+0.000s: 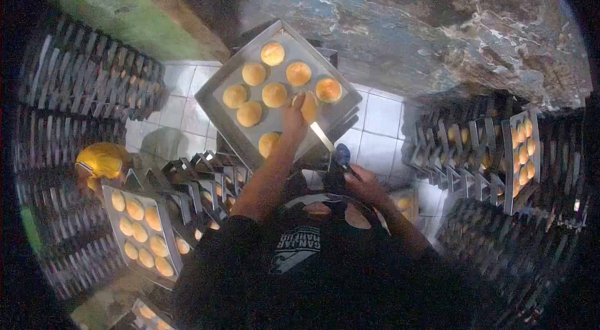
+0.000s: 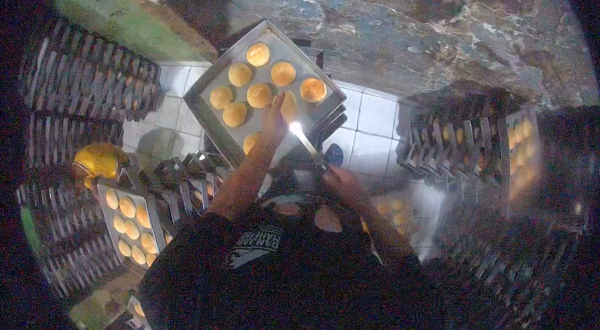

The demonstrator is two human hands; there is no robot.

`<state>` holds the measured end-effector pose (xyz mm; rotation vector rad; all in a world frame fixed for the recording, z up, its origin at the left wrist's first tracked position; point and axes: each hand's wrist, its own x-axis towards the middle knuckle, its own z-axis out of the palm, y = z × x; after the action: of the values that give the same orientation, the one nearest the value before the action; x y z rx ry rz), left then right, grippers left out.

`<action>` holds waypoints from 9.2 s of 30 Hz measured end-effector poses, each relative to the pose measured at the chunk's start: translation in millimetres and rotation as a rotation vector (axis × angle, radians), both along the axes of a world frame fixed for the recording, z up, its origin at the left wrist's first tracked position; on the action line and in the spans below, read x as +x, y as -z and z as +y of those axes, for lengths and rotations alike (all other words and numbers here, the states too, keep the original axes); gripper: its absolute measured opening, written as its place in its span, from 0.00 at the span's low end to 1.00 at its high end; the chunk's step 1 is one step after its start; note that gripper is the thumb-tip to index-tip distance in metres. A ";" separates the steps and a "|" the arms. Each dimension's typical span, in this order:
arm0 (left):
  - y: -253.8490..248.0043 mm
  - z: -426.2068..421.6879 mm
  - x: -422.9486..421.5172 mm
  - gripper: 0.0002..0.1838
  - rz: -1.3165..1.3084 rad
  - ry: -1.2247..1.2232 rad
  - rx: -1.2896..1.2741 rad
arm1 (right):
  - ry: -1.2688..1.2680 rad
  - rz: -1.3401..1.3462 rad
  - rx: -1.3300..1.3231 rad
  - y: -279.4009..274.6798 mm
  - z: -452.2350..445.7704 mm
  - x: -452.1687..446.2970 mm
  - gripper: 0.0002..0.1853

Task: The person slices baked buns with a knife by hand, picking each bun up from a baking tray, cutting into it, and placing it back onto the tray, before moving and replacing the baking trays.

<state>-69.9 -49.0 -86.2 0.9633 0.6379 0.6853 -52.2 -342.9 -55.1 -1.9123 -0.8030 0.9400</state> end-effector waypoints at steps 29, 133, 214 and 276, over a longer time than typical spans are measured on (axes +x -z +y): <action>22.3 59.1 -125.5 0.33 0.343 0.248 0.153 | 0.027 0.199 0.156 -43.0 129.7 1.0 0.19; -57.2 17.0 -91.5 0.30 -0.217 -0.049 -0.417 | 0.121 -0.028 0.168 -63.2 95.0 -106.9 0.21; -79.6 50.1 -102.7 0.20 -0.369 0.161 -0.395 | 0.225 0.142 0.271 -104.4 70.6 -100.6 0.17; -62.3 25.6 -107.2 0.26 -0.180 0.200 -0.115 | 0.002 0.088 0.069 -86.6 63.0 -70.7 0.21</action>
<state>-177.1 -23.4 -23.9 0.8347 0.4120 0.5444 -122.9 -279.9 31.5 -1.7994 -0.7716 0.9758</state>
